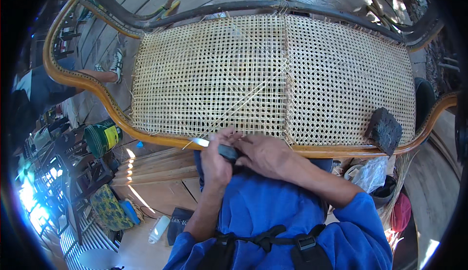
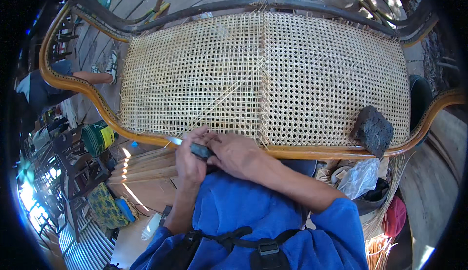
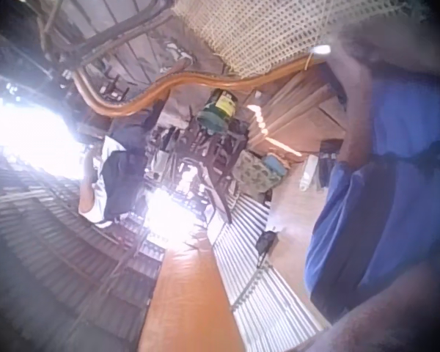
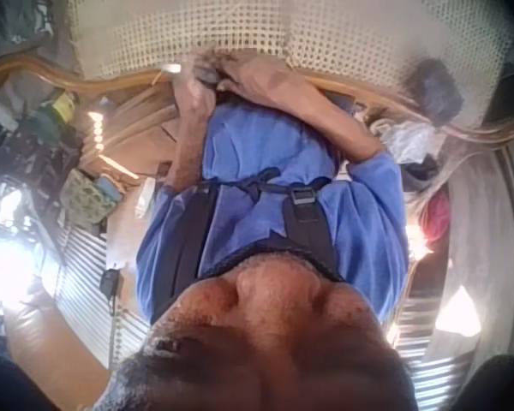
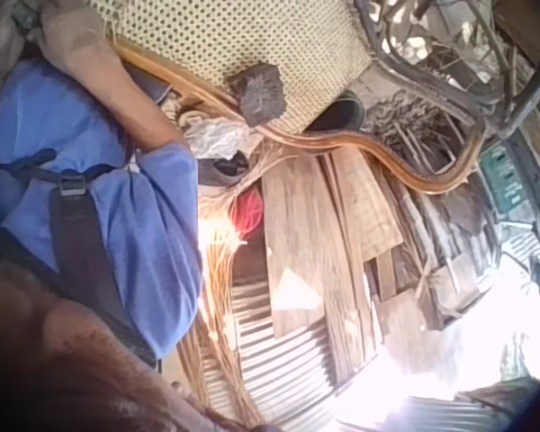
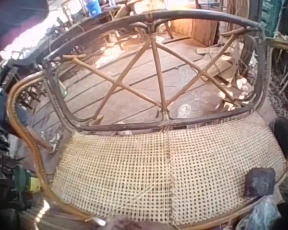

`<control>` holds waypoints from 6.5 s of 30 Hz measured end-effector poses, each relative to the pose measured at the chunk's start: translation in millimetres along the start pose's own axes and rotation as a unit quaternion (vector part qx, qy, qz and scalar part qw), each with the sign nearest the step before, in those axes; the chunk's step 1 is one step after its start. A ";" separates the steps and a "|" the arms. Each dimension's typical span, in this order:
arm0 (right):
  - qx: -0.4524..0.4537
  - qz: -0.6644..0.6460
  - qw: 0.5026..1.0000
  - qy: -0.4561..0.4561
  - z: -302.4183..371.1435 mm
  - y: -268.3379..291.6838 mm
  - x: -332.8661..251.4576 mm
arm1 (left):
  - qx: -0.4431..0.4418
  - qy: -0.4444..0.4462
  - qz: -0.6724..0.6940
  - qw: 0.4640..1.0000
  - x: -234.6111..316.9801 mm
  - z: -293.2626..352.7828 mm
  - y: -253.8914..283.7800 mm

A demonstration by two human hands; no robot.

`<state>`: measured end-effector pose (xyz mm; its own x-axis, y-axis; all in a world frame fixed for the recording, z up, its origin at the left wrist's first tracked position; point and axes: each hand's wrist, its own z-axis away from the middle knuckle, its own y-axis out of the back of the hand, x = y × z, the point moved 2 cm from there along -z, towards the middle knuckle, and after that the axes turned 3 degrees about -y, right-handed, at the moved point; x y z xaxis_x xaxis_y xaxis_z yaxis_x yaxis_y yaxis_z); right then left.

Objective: The recorder is weaving rattan fibers through the holes of a chair frame to repair or create the seat mesh.

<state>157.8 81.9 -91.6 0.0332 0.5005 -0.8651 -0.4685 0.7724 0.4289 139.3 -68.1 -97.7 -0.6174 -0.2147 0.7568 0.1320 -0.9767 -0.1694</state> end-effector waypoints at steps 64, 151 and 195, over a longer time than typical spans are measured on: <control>0.151 -0.560 0.814 -0.022 -111.1 83.3 133.4 | -0.055 -0.062 -0.014 0.996 10.2 -11.9 40.8; 0.215 -0.323 0.921 -0.038 -78.1 152.0 49.8 | -0.266 0.019 -0.335 0.903 -4.0 -149.7 -115.4; 0.075 0.137 0.988 0.011 -97.9 65.8 48.6 | -0.053 -0.283 -0.373 0.882 20.2 -91.0 -24.1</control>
<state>42.2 118.8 -130.8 -0.0975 0.6917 -0.7155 -0.3212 0.6586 0.6805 53.1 -48.5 -135.7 -0.0119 0.4904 0.8714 -0.2394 -0.8475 0.4736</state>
